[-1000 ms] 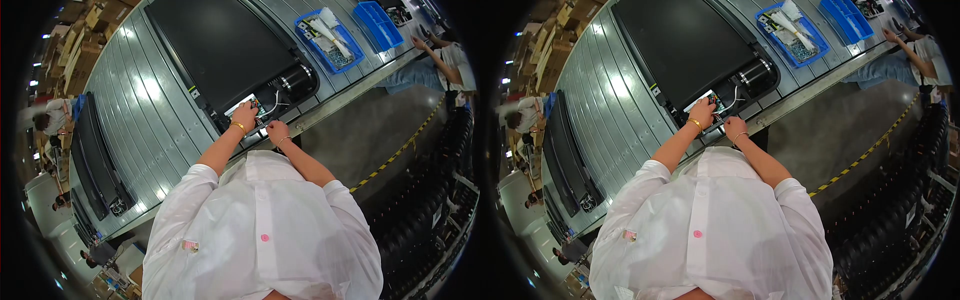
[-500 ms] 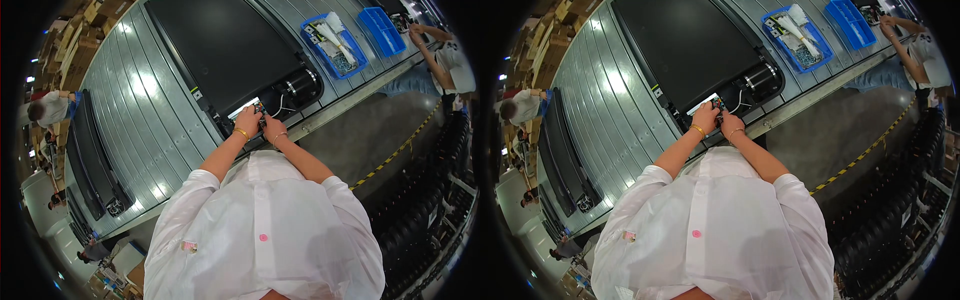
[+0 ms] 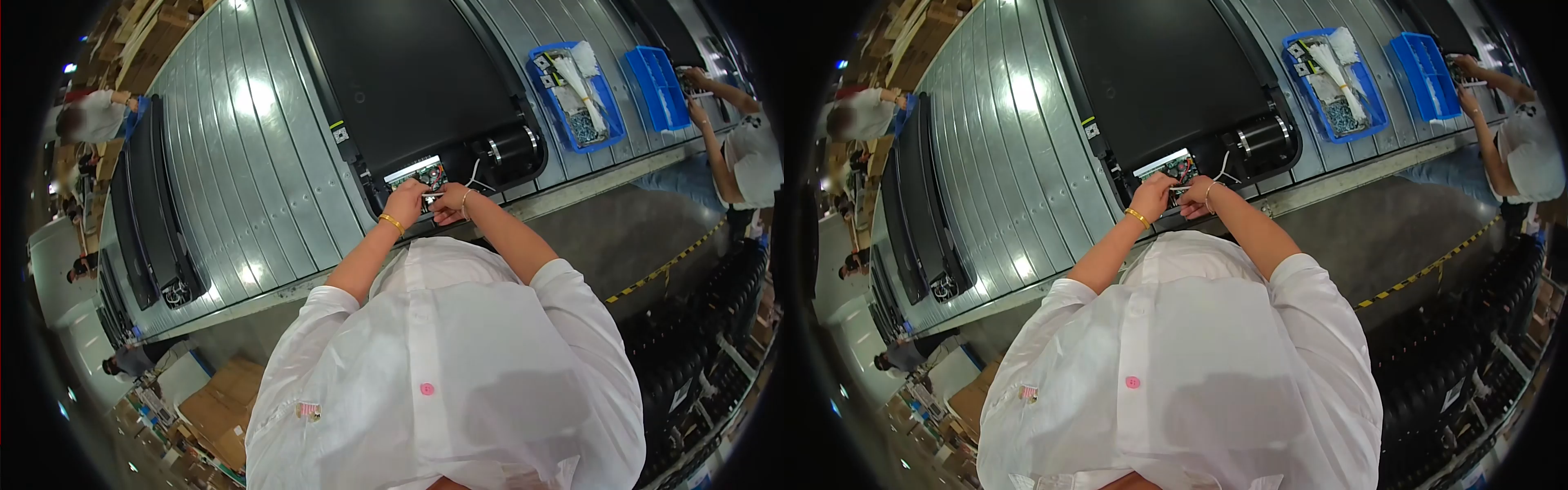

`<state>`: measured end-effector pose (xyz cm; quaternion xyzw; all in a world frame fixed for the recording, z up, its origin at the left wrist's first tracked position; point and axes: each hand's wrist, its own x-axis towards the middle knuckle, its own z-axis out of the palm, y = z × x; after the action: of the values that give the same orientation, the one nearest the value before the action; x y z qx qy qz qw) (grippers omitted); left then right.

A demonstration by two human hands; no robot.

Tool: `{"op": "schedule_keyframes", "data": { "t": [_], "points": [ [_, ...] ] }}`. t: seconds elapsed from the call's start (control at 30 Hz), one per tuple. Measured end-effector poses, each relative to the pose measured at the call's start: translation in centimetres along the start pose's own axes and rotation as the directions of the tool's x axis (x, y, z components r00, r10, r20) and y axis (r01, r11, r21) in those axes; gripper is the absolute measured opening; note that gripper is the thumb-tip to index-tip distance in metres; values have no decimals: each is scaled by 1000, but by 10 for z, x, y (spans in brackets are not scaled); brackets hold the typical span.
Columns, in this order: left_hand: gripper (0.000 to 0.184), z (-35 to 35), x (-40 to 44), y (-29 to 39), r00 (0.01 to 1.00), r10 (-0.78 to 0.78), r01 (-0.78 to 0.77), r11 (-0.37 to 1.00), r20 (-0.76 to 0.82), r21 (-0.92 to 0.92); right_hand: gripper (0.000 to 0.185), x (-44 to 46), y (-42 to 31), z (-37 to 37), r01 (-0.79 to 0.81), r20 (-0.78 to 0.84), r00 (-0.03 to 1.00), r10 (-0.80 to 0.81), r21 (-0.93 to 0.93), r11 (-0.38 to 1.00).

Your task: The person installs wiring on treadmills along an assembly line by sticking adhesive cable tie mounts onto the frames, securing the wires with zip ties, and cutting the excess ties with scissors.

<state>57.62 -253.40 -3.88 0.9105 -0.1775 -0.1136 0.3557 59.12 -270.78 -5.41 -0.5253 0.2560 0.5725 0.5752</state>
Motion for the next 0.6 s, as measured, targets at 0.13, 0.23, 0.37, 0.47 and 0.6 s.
{"op": "schedule_keyframes", "data": {
  "t": [0.13, 0.23, 0.37, 0.47, 0.6],
  "points": [
    [20, 8, 5, 10, 995, -95, 97, 990, -24, 101, 45, 0, 8, -4, 54, 81, 994, -67, 155, 986],
    [18, -2, 20, 27, 969, -194, 119, 906, 151, 406, 50, -2, 15, -5, 71, 91, 992, -93, 218, 973],
    [14, -3, 42, 32, 913, -228, -32, 788, 340, 615, 49, -3, 18, -2, 93, 78, 990, -116, 250, 964],
    [13, 1, 46, 33, 907, -191, -139, 705, 375, 696, 47, -5, 18, -6, 114, 86, 987, -138, 241, 964],
    [12, 0, 45, 30, 918, -61, -246, 690, 393, 681, 53, -5, 21, -5, 137, 82, 985, -152, 167, 976]
  ]
}}
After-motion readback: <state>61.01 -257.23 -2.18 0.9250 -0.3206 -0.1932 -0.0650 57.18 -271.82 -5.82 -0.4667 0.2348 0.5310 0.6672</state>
